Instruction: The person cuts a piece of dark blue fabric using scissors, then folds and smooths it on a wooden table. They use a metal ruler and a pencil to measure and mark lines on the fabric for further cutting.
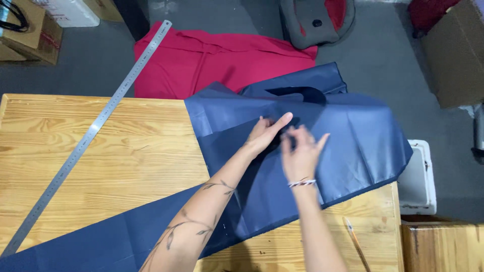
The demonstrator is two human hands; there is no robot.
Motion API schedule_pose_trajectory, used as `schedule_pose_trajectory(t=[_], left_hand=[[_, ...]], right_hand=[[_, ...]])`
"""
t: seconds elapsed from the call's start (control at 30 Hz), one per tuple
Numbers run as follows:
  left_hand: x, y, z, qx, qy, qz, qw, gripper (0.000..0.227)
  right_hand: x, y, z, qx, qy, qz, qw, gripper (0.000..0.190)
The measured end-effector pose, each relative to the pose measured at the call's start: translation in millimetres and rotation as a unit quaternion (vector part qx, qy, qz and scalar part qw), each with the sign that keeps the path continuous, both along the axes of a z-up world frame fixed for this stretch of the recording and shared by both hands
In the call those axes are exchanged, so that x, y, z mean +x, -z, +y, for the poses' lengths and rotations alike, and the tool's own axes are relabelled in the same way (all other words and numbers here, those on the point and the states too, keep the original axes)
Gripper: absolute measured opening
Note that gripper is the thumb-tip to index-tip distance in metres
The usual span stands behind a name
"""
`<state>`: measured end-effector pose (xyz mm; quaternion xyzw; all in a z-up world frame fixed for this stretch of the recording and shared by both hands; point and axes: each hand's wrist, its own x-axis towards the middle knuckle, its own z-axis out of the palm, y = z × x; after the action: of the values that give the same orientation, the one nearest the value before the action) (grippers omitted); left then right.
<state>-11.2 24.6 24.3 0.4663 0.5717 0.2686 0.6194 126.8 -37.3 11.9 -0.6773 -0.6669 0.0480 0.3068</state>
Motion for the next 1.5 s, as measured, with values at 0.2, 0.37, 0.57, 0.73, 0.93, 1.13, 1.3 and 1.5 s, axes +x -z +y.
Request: schedule_pose_trajectory(t=[0.2,0.37,0.57,0.73,0.93,1.13,1.3,1.5], left_hand=[[-44.9,-29.0,-40.5,-0.104,-0.225,-0.061,0.967,0.088],[-152.5,-94.5,-140.8,-0.134,-0.413,-0.108,0.895,0.100],[-323.3,-49.1,-262.6,-0.147,-0.511,-0.029,0.846,0.046],[-441.7,25.1,-355.6,-0.108,-0.509,0.058,0.852,0.026],[-465.5,27.0,-382.4,-0.113,-0.500,0.061,0.856,0.014],[-493.5,55.3,-412.4,-0.090,-0.439,0.181,0.875,0.011],[-506.3,72.3,-419.9,-0.052,-0.414,0.225,0.881,0.015],[-447.2,55.2,-379.6,0.106,-0.407,0.427,0.801,0.038]], right_hand=[[-27.5,-50.1,-59.4,-0.025,-0.134,0.150,0.979,0.022],[10.8,4.5,-89.9,-0.150,0.017,-0.009,0.988,0.064],[13.3,31.9,-103.4,-0.143,0.005,-0.176,0.974,0.073],[5.4,31.4,-108.0,-0.134,0.008,-0.185,0.973,0.073],[-2.0,24.5,-130.4,-0.163,-0.002,-0.183,0.969,0.075],[14.6,14.8,-151.4,-0.195,-0.031,-0.160,0.967,0.077],[18.6,7.2,-161.7,-0.239,-0.049,-0.137,0.960,0.080],[30.7,8.9,-159.2,-0.210,-0.072,-0.140,0.965,0.079]])
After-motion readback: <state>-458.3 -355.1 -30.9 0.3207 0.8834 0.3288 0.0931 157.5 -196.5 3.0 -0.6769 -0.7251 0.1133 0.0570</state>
